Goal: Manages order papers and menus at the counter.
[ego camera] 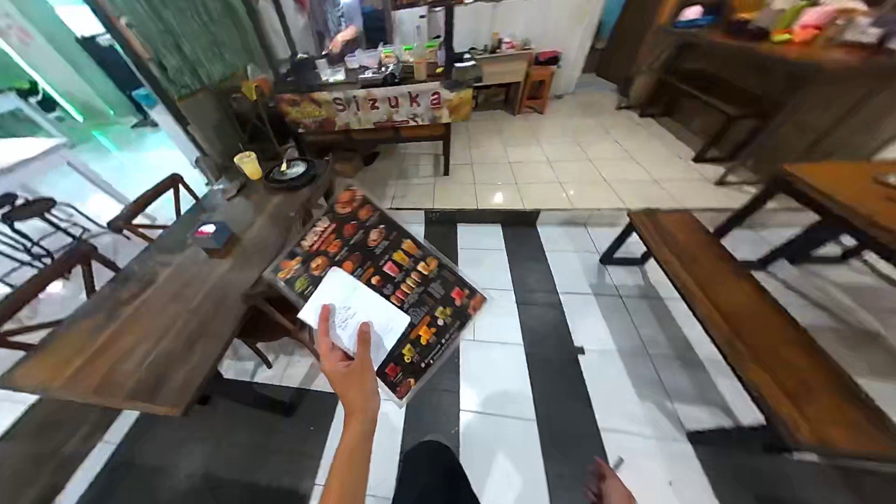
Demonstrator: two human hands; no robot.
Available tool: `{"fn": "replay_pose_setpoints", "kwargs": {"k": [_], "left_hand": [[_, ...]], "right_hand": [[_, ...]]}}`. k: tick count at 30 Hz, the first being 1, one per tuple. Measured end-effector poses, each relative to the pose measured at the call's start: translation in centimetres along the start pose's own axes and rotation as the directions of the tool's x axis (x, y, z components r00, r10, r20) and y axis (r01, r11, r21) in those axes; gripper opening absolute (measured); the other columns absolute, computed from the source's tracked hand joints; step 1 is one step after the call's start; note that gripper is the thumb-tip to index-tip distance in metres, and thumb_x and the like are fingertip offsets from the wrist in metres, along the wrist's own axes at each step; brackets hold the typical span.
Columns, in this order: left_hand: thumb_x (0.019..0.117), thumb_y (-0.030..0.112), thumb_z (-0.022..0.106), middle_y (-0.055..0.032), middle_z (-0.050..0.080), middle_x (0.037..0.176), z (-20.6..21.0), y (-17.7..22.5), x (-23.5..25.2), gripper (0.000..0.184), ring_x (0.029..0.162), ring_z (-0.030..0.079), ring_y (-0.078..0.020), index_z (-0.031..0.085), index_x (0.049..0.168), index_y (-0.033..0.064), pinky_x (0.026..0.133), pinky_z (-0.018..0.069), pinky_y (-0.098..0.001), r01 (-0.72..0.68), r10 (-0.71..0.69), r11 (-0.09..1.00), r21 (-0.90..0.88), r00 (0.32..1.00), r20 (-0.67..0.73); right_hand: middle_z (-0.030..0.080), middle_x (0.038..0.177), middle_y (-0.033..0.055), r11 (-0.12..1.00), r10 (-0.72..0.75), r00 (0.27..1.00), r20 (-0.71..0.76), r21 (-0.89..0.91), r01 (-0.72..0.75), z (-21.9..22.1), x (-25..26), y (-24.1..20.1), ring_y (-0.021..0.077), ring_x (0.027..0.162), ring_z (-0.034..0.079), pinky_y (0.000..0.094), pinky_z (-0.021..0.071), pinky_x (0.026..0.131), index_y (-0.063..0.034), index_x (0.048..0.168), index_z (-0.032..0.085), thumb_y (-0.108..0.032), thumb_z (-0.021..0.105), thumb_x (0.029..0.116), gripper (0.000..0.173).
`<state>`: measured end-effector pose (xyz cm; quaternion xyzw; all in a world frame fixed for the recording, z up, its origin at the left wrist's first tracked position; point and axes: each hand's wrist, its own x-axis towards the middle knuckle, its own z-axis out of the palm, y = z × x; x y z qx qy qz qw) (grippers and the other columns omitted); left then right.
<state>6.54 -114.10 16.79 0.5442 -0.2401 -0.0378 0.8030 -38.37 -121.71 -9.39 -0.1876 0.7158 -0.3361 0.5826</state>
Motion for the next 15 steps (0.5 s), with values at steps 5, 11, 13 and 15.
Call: {"fn": "replay_pose_setpoints", "kwargs": {"k": [5,11,13,15], "left_hand": [[0.0922,-0.004,0.067,-0.0151,0.054,0.147,10.7,-12.6,8.5,0.07,0.123,0.063,-0.0211,0.038,0.155,0.0021,0.098,0.0585,-0.0362,0.118,-0.118,0.992,0.043,0.993,-0.013],[0.0915,-0.002,0.069,-0.0138,0.053,0.149,29.7,-25.3,23.2,0.068,0.126,0.061,-0.0193,0.041,0.154,0.0037,0.102,0.056,-0.037,0.291,-0.3,0.953,0.084,0.946,0.121],[0.0917,-0.001,0.068,-0.0143,0.052,0.15,36.3,-28.5,25.4,0.068,0.128,0.06,-0.0196,0.04,0.154,0.0034,0.103,0.0554,-0.0372,0.334,-0.349,0.937,0.106,0.917,0.194],[0.0913,-0.001,0.069,-0.0153,0.051,0.151,42.7,-31.7,27.4,0.069,0.13,0.059,-0.0205,0.04,0.154,0.0023,0.104,0.0543,-0.0383,0.366,-0.39,0.921,0.138,0.874,0.291]], "right_hand": [[0.057,0.073,-0.0042,0.975,-0.221,0.93,0.295,0.077,0.207,21.5,11.1,-17.5,0.0023,0.043,0.035,0.0192,0.0321,0.039,-0.0125,0.129,0.061,-0.033,0.037,0.1114,0.036],[0.07,0.082,-0.001,0.947,-0.303,0.768,0.564,0.268,0.176,42.5,15.1,-34.7,0.0021,0.042,0.039,0.0185,0.0322,0.037,-0.0156,0.131,0.06,-0.059,0.019,0.1083,0.064],[0.075,0.102,0.0021,0.926,-0.345,0.712,0.612,0.344,0.154,45.8,15.9,-40.1,0.001,0.044,0.044,0.0161,0.0344,0.038,-0.0185,0.141,0.054,-0.066,0.013,0.1049,0.073],[0.075,0.105,0.0018,0.904,-0.392,0.751,0.531,0.372,0.209,48.6,16.7,-44.7,0.0006,0.046,0.048,0.0154,0.0376,0.04,-0.0166,0.143,0.048,-0.052,0.019,0.11,0.056]]}}
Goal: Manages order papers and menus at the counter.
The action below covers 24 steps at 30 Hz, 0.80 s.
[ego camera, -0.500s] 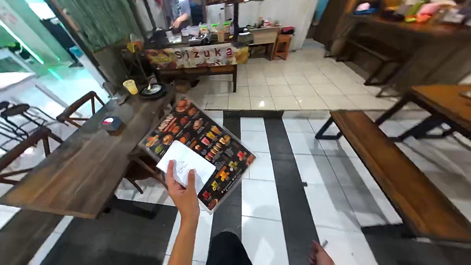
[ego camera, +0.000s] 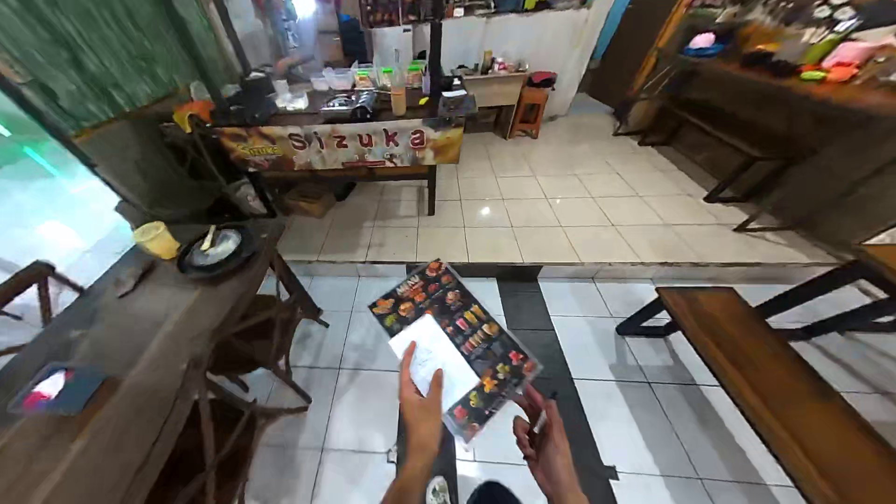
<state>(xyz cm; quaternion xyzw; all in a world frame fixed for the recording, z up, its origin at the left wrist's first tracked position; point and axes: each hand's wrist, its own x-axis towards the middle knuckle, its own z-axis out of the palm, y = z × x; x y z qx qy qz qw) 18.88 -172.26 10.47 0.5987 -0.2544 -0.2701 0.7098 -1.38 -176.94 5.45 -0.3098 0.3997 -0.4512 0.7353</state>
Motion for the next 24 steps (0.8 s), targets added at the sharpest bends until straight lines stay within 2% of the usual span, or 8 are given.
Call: {"fn": "replay_pose_setpoints", "kwargs": {"k": [2,3,5,7,11,16,20,24], "left_hand": [[0.0899,0.001,0.071,-0.0162,0.051,0.151,4.9,-1.9,4.2,0.068,0.131,0.058,-0.0209,0.043,0.152,0.0001,0.107,0.0524,-0.0391,0.026,-0.029,0.999,0.032,0.993,0.111],[0.0896,0.001,0.071,-0.0159,0.051,0.152,7.2,-3.0,6.3,0.068,0.131,0.058,-0.0204,0.044,0.151,0.0001,0.108,0.0518,-0.0389,0.043,-0.05,0.998,0.043,0.984,0.171],[0.0902,0.003,0.072,-0.0138,0.05,0.153,11.3,-5.8,11.1,0.067,0.132,0.057,-0.0198,0.044,0.151,0.0011,0.108,0.0515,-0.0386,0.077,-0.087,0.996,0.043,0.955,0.283],[0.0907,0.003,0.072,-0.012,0.051,0.152,15.1,-9.0,17.5,0.066,0.13,0.06,-0.0197,0.045,0.151,0.0031,0.106,0.0541,-0.0395,0.1,-0.103,0.995,0.026,0.93,0.352],[0.0897,0.005,0.073,-0.0128,0.059,0.143,23.2,-13.6,34.7,0.061,0.121,0.065,-0.0193,0.051,0.146,0.003,0.099,0.0578,-0.0394,0.055,-0.066,0.997,0.047,0.958,0.278],[0.0908,0.006,0.07,-0.017,0.061,0.137,30.6,-8.9,59.2,0.061,0.116,0.066,-0.0218,0.047,0.147,0.0001,0.096,0.0589,-0.0407,-0.02,0.013,0.997,0.077,0.996,0.087],[0.0894,0.003,0.071,-0.016,0.057,0.143,34.4,-4.9,76.0,0.068,0.119,0.065,-0.0195,0.042,0.15,-0.0014,0.096,0.059,-0.0369,-0.162,0.159,0.984,0.076,0.986,0.042],[0.0896,0.003,0.073,-0.0153,0.06,0.14,39.6,-5.2,91.3,0.071,0.116,0.067,-0.0188,0.04,0.152,-0.0004,0.094,0.0606,-0.0365,-0.191,0.193,0.976,0.105,0.981,-0.015]], "right_hand": [[0.065,0.072,-0.0042,0.995,-0.008,0.978,-0.211,-0.101,-0.013,2.2,4.0,-3.0,0.0018,0.043,0.049,0.0177,0.0421,0.04,-0.0122,0.119,0.05,-0.031,0.032,0.1114,0.027],[0.062,0.065,-0.0045,0.99,-0.009,0.955,-0.295,-0.134,-0.032,2.8,6.5,-4.2,0.0027,0.043,0.051,0.0194,0.0448,0.041,-0.0104,0.114,0.051,-0.024,0.041,0.1101,0.017],[0.065,0.068,-0.0024,0.987,-0.034,0.91,-0.414,-0.157,-0.035,2.9,12.5,-5.8,0.0039,0.046,0.055,0.0214,0.0491,0.043,-0.0057,0.113,0.054,-0.016,0.054,0.1056,0.012],[0.068,0.077,-0.0008,0.987,-0.042,0.881,-0.471,-0.155,-0.036,2.4,19.6,-7.0,0.0048,0.053,0.061,0.0226,0.0541,0.049,-0.0041,0.118,0.053,-0.015,0.056,0.1048,0.018],[0.07,0.085,0.0003,0.986,-0.139,0.848,-0.512,-0.152,0.07,2.6,36.7,-9.8,0.0053,0.06,0.065,0.0239,0.0562,0.052,-0.0046,0.124,0.05,-0.016,0.055,0.1054,0.023],[0.068,0.101,0.0044,0.949,-0.3,0.81,-0.504,-0.244,0.2,7.7,61.4,-19.4,0.0104,0.07,0.065,0.0304,0.0579,0.058,-0.0079,0.139,0.049,-0.029,0.062,0.1018,0.045],[0.065,0.085,0.0022,0.933,-0.359,0.78,-0.513,-0.206,0.294,15.3,80.4,-28.9,0.0072,0.053,0.056,0.0233,0.0515,0.047,-0.0065,0.13,0.051,-0.025,0.06,0.1043,0.033],[0.064,0.08,0.0021,0.933,-0.359,0.811,-0.462,-0.17,0.316,22.6,100.4,-33.6,0.0077,0.054,0.058,0.0224,0.0512,0.048,-0.0059,0.129,0.05,-0.025,0.055,0.107,0.029]]}}
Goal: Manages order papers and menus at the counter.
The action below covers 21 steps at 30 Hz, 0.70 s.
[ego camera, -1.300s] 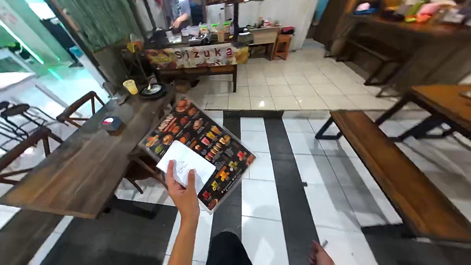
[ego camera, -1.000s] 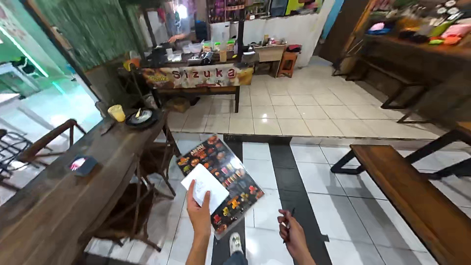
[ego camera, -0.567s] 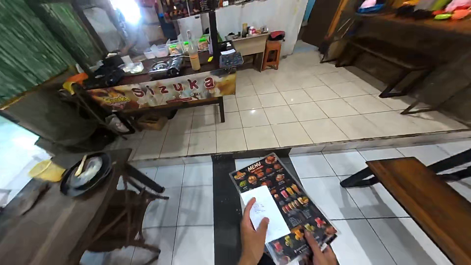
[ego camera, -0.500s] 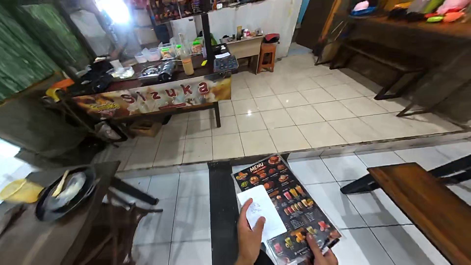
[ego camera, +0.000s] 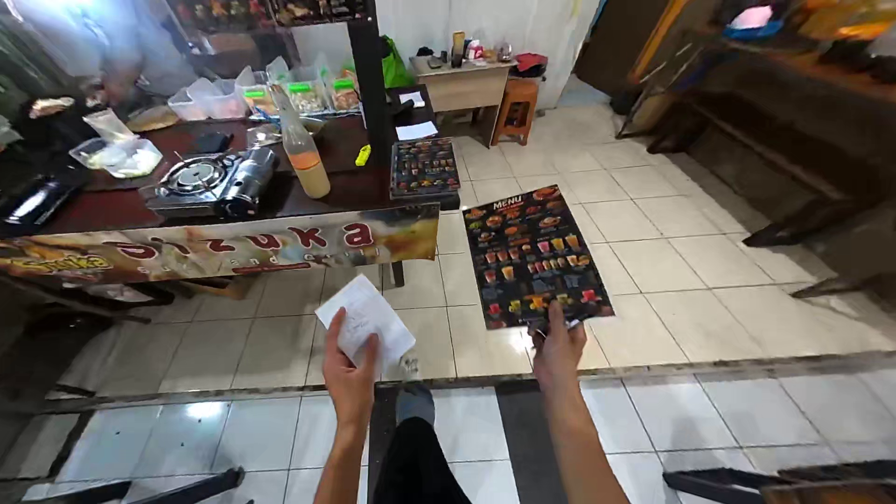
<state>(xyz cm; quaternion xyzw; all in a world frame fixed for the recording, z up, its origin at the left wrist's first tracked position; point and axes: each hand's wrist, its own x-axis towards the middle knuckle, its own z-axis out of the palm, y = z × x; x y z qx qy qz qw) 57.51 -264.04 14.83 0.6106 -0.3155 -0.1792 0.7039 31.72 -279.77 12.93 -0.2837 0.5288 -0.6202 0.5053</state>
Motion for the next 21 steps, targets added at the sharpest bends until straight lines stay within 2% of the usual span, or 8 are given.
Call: {"fn": "replay_pose_setpoints", "kwargs": {"k": [6,10,13,15,17,19,20,21], "left_hand": [[0.0902,0.005,0.072,-0.0164,0.059,0.141,11.2,-4.1,18.5,0.068,0.119,0.066,-0.0195,0.041,0.151,-0.0036,0.097,0.0596,-0.0352,-0.008,0.008,1.0,0.005,0.999,0.044],[0.0906,0.009,0.074,-0.0162,0.058,0.143,19.4,-4.0,28.1,0.069,0.119,0.066,-0.0191,0.042,0.151,-0.0019,0.098,0.0588,-0.0361,0.074,-0.087,0.995,0.067,0.971,0.221],[0.0911,0.013,0.075,-0.0167,0.055,0.146,24.7,-4.3,34.1,0.073,0.125,0.063,-0.0203,0.039,0.153,0.0001,0.103,0.0564,-0.0377,0.064,-0.088,0.995,0.077,0.928,0.363],[0.091,0.015,0.076,-0.0137,0.051,0.151,27.9,-4.9,36.8,0.077,0.129,0.059,-0.0198,0.036,0.156,0.0062,0.106,0.0546,-0.0383,0.06,-0.093,0.994,0.093,0.911,0.402],[0.0895,0.017,0.077,-0.0124,0.05,0.152,31.1,-5.6,39.3,0.081,0.13,0.059,-0.02,0.035,0.158,0.0098,0.106,0.0548,-0.0389,0.053,-0.087,0.994,0.097,0.916,0.391],[0.0899,0.014,0.076,-0.0122,0.05,0.152,34.6,-6.0,41.5,0.082,0.128,0.061,-0.0203,0.033,0.159,0.0098,0.104,0.0567,-0.0391,0.077,-0.101,0.994,0.08,0.921,0.377],[0.0903,0.012,0.076,-0.0131,0.051,0.151,36.3,-6.3,42.3,0.082,0.126,0.062,-0.0212,0.032,0.159,0.0084,0.102,0.0579,-0.0397,0.096,-0.112,0.993,0.062,0.922,0.371],[0.0904,0.009,0.075,-0.0138,0.053,0.149,38.0,-6.8,42.9,0.081,0.123,0.064,-0.0222,0.032,0.159,0.0075,0.1,0.0593,-0.0402,0.116,-0.126,0.992,0.049,0.925,0.358]], "right_hand": [[0.063,0.074,0.0046,0.99,0.14,0.99,0.011,-0.025,-0.14,18.1,15.4,3.4,0.0083,0.048,0.054,0.021,0.0445,0.041,-0.0052,0.129,0.051,-0.029,0.052,0.1085,0.032],[0.069,0.083,0.008,0.945,0.322,0.943,0.082,-0.09,-0.315,24.3,21.5,4.8,0.0085,0.051,0.057,0.0188,0.0391,0.039,-0.0062,0.131,0.048,-0.028,0.047,0.1102,0.03],[0.071,0.085,0.0086,0.895,0.396,0.881,0.258,-0.323,-0.308,26.7,23.5,4.5,0.0086,0.054,0.06,0.0208,0.0414,0.042,0.0004,0.127,0.051,-0.024,0.047,0.1091,0.031],[0.073,0.095,0.0098,0.827,0.479,0.746,0.463,-0.522,-0.207,26.4,24.8,3.7,0.0117,0.057,0.062,0.0267,0.0477,0.047,0.0026,0.121,0.06,-0.026,0.045,0.1088,0.035],[0.075,0.099,0.009,0.749,0.602,0.499,0.624,-0.658,-0.081,25.6,27.3,3.1,0.015,0.057,0.064,0.0334,0.0555,0.05,-0.0025,0.123,0.068,-0.035,0.046,0.1089,0.042],[0.076,0.091,0.0052,0.641,0.722,0.286,0.63,-0.764,0.066,24.7,30.9,2.2,0.0142,0.056,0.063,0.0355,0.0559,0.054,-0.0088,0.118,0.072,-0.045,0.048,0.1074,0.045],[0.075,0.086,0.0042,0.601,0.754,0.244,0.61,-0.79,0.12,24.2,33.0,1.9,0.0139,0.056,0.063,0.0355,0.0552,0.055,-0.0104,0.117,0.072,-0.047,0.046,0.1075,0.046],[0.074,0.083,0.004,0.575,0.77,0.245,0.589,-0.807,0.133,23.6,35.1,1.4,0.0137,0.056,0.062,0.0349,0.0541,0.055,-0.0115,0.117,0.072,-0.047,0.045,0.108,0.046]]}}
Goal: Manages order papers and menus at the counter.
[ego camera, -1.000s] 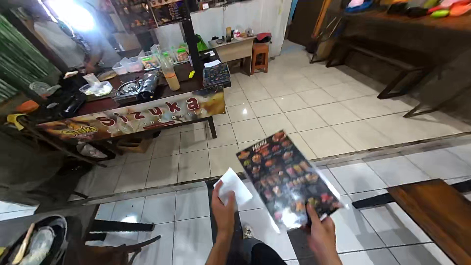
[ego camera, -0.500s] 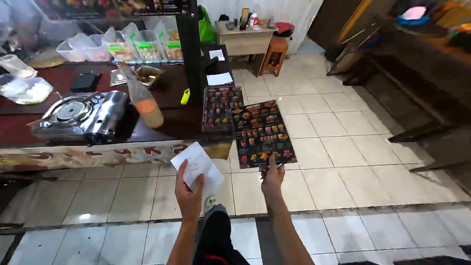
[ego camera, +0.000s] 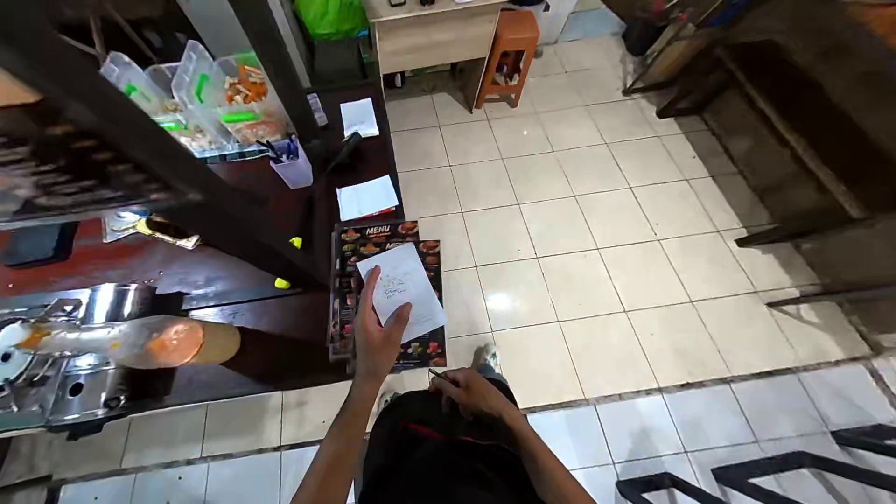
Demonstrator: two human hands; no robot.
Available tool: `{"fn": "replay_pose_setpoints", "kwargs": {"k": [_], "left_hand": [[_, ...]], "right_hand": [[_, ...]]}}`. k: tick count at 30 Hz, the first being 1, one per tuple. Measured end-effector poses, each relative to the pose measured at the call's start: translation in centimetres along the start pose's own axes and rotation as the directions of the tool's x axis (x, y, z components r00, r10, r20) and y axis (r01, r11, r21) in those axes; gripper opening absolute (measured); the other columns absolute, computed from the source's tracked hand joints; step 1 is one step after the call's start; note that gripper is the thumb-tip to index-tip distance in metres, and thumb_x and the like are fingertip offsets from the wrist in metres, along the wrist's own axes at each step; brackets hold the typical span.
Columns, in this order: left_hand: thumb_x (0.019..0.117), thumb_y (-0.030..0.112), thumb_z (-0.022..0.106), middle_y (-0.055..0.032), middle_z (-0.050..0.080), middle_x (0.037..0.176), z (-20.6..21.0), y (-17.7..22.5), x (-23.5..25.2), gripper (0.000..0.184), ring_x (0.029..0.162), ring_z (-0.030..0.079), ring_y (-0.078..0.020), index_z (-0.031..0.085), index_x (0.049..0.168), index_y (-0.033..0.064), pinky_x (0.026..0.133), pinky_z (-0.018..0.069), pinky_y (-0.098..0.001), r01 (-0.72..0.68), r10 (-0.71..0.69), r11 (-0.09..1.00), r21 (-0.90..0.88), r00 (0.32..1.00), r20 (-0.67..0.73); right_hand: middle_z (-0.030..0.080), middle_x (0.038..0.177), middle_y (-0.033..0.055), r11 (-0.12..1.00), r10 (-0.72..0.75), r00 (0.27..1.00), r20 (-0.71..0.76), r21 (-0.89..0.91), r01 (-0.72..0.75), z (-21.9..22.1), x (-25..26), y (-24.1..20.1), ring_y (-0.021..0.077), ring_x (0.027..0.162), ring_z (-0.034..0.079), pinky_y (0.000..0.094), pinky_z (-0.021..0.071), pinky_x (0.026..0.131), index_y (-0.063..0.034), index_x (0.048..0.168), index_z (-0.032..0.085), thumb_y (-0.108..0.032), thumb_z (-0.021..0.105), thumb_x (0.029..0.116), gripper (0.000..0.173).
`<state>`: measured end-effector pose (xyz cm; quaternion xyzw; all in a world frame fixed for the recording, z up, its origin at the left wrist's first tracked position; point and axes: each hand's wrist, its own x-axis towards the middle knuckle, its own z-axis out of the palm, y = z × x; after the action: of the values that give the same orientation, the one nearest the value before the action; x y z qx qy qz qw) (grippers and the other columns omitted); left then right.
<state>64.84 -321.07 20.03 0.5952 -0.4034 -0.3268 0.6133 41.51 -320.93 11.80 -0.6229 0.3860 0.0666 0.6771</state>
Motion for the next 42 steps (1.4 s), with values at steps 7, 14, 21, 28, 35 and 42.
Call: {"fn": "replay_pose_setpoints", "kwargs": {"k": [7,14,21,28,35,42], "left_hand": [[0.0929,0.018,0.073,-0.0084,0.045,0.158,9.5,-6.0,6.7,0.077,0.135,0.054,-0.0184,0.034,0.159,0.0121,0.109,0.0518,-0.0399,0.142,-0.084,0.967,0.209,0.961,-0.264],[0.0939,0.011,0.07,-0.0169,0.045,0.157,11.8,-4.0,8.4,0.068,0.136,0.054,-0.0212,0.039,0.154,-0.0011,0.11,0.0504,-0.0392,0.281,-0.008,0.92,0.274,0.712,-0.703],[0.0993,0.006,0.06,-0.0146,0.045,0.157,13.6,-0.2,16.7,0.055,0.137,0.053,-0.0199,0.043,0.152,-0.0017,0.111,0.0487,-0.0368,0.195,0.017,0.969,0.155,0.568,-0.823],[0.1033,0.011,0.054,-0.0203,0.056,0.144,14.9,-7.7,34.2,0.051,0.121,0.063,-0.0197,0.043,0.152,0.0002,0.101,0.0536,-0.0353,0.33,-0.258,0.942,-0.066,0.581,-0.772],[0.102,0.013,0.058,-0.0152,0.064,0.135,14.7,-10.3,43.8,0.049,0.112,0.067,-0.018,0.049,0.15,0.0063,0.096,0.0563,-0.0381,0.356,-0.252,0.933,-0.044,0.562,-0.788],[0.1019,0.008,0.055,-0.0109,0.064,0.137,16.6,-10.5,45.4,0.038,0.106,0.07,-0.011,0.059,0.139,0.0012,0.087,0.0597,-0.0281,0.345,-0.152,0.937,-0.045,0.291,-0.944]], "right_hand": [[0.073,0.089,0.0032,0.99,-0.144,0.976,-0.166,-0.016,0.143,-18.3,3.6,3.1,0.013,0.075,0.068,0.0374,0.0583,0.072,-0.0091,0.123,0.069,-0.038,0.046,0.1085,0.04],[0.072,0.092,0.0098,0.94,-0.244,0.949,0.199,-0.193,0.282,-23.5,11.0,-4.9,0.0212,0.062,0.066,0.0444,0.06,0.06,-0.0157,0.146,0.054,-0.038,0.055,0.1045,0.047],[0.074,0.095,0.0138,0.76,0.005,0.755,0.655,-0.494,0.424,-27.7,18.6,-13.2,0.0292,0.09,0.072,0.0525,0.0552,0.089,-0.0067,0.115,0.071,-0.042,0.049,0.106,0.042],[0.074,0.105,0.0123,0.98,-0.179,0.956,0.231,-0.038,0.193,-45.2,30.6,-19.6,0.019,0.085,0.072,0.0384,0.0613,0.077,0.0026,0.12,0.066,-0.029,0.026,0.1099,0.053],[0.064,0.064,0.0029,0.918,-0.395,0.915,-0.08,-0.034,0.394,-53.0,40.1,-30.4,0.0106,0.047,0.058,0.029,0.0529,0.046,0.0018,0.122,0.065,-0.03,0.02,0.1124,0.056],[0.072,0.127,0.0016,0.332,-0.646,0.492,0.583,-0.366,0.869,-47.4,54.7,-35.4,0.0172,0.115,0.069,0.0411,0.0561,0.102,-0.0141,0.121,0.074,-0.023,0.057,0.1048,0.025]]}}
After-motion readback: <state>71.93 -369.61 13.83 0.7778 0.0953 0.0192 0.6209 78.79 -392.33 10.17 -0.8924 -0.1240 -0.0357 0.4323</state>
